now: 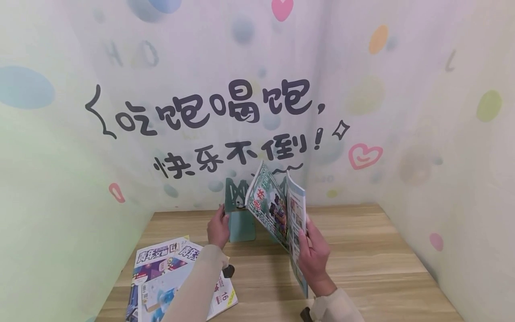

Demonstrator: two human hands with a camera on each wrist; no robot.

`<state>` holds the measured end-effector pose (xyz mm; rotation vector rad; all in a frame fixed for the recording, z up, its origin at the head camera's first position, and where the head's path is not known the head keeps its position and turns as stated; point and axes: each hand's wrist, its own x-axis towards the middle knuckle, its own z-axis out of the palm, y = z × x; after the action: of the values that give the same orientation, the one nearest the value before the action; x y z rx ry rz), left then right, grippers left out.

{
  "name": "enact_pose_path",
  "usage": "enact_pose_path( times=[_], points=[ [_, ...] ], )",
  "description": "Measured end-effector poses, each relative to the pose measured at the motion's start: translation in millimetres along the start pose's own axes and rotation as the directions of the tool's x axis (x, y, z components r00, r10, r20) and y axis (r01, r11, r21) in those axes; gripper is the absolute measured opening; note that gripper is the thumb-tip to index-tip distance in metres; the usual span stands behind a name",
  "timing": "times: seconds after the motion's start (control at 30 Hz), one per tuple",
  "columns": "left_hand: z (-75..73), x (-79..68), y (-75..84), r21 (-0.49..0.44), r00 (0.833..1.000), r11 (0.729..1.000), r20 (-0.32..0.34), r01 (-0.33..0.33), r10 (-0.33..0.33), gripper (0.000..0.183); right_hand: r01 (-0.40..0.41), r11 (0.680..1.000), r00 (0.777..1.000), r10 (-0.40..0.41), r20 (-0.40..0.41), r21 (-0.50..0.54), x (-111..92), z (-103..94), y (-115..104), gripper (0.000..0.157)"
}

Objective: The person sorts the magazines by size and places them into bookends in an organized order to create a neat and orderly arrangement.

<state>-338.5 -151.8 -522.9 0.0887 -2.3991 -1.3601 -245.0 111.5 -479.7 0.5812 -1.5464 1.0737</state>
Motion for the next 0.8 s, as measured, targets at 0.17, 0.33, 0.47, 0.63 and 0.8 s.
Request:
enact_pose_path(
  times=[0.17, 0.33, 0.47, 0.63, 0.8],
  points=[
    [-0.1, -0.3, 0.8, -0.005, 1.0, 1.0, 0.009, 0.011, -0.011, 0.044, 0.03, 0.998, 0.999, -0.031, -0.021, -0.05, -1, 5.4, 8, 0.041],
    [1.0, -0.6, -0.6, -0.02, 1.0, 1.0, 0.018, 0.018, -0.017, 0.044, 0.041, 0.992, 0.998, -0.046, -0.041, -0.121, -7, 9.5, 16, 0.041],
    [1.4, -0.6, -1.3, -0.022, 1.0, 1.0, 0.014, 0.022, -0.021, 0.044, 0.034, 0.992, 0.998, -0.039, -0.04, -0.119, -10, 11.8, 19, 0.042],
    [1.7, -0.1, -2.2, -0.014, 0.999, 0.999, 0.015, 0.032, -0.032, 0.045, 0.019, 0.994, 0.999, -0.023, -0.041, -0.111, -13, 13.4, 21, 0.043],
    [1.2, 0.5, -2.4, -0.015, 0.999, 0.999, 0.017, 0.034, -0.033, 0.044, 0.006, 0.99, 1.0, -0.01, -0.03, -0.138, -17, 12.3, 23, 0.042]
  ],
)
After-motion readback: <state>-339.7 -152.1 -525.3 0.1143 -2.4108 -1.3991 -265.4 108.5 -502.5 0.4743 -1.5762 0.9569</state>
